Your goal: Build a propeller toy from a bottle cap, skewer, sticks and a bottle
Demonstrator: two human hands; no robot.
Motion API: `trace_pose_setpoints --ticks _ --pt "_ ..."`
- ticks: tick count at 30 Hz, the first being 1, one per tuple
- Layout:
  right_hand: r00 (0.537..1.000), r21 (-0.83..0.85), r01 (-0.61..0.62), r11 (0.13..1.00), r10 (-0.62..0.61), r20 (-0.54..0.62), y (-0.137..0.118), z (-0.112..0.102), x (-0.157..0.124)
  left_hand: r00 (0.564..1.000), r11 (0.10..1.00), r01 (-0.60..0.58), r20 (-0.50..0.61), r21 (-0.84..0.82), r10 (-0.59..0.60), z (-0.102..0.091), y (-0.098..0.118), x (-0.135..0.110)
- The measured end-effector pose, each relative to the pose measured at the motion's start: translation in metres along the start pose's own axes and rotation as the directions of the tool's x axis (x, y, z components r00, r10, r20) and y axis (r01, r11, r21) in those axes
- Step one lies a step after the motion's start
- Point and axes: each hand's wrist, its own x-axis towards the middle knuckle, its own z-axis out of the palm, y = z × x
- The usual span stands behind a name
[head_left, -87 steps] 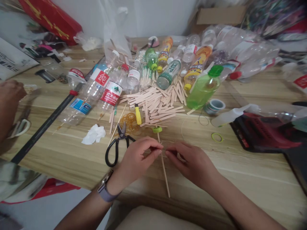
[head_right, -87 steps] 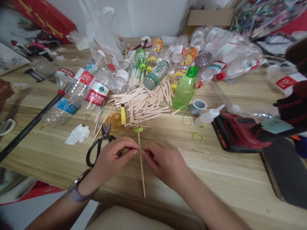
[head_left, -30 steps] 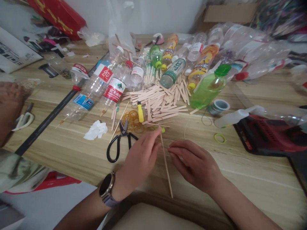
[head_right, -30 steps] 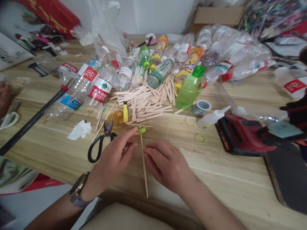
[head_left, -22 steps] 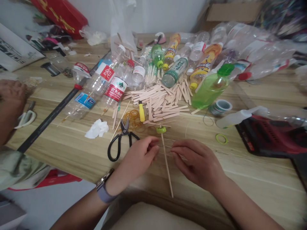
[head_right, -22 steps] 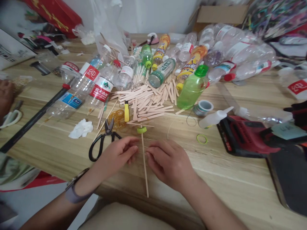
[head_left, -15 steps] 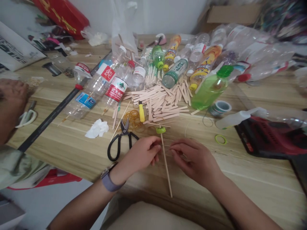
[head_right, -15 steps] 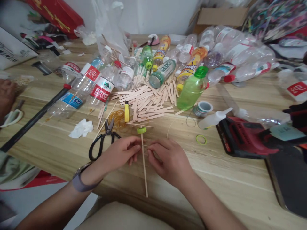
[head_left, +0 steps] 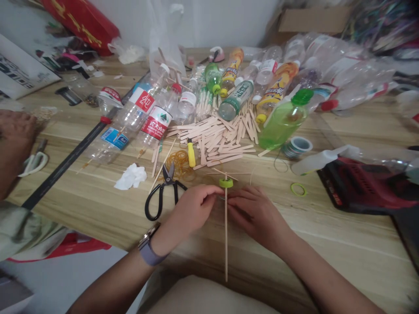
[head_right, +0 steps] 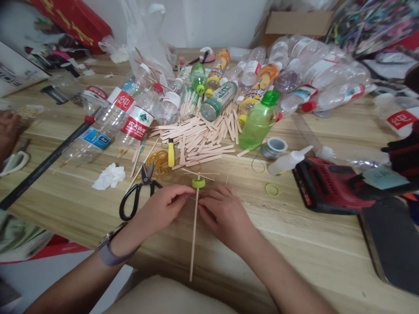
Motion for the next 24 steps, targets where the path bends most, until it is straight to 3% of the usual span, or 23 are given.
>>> trace_pose_setpoints --ticks 2,4,12,19,24 --pt "1.000 0.015 -0.005 1.000 0.005 -0.003 0.001 0.000 0.000 0.991 0.990 -0.093 -0.085 0.109 0.102 0.000 -0.001 -0.003" --pt "1.000 0.029 -0.011 1.000 0.011 0.001 0.001 0.001 -0.001 0.988 0.981 -0.120 -0.080 0.154 0.133 0.000 -0.001 -0.005" --pt "0.999 0.090 -0.028 0.995 0.025 0.034 -0.001 -0.001 0.001 0.997 0.995 0.031 0.065 0.093 -0.037 0.001 0.007 -0.004" --pt "0.997 0.193 -0.070 0.979 0.065 0.029 0.000 0.000 0.001 0.996 0.969 -0.083 0.063 0.233 0.070 -0.002 0.008 -0.005" --pt "0.991 0.294 -0.134 0.946 0.126 0.046 0.001 0.000 0.002 0.997 0.955 -0.028 0.074 0.294 0.006 -0.002 0.008 -0.006"
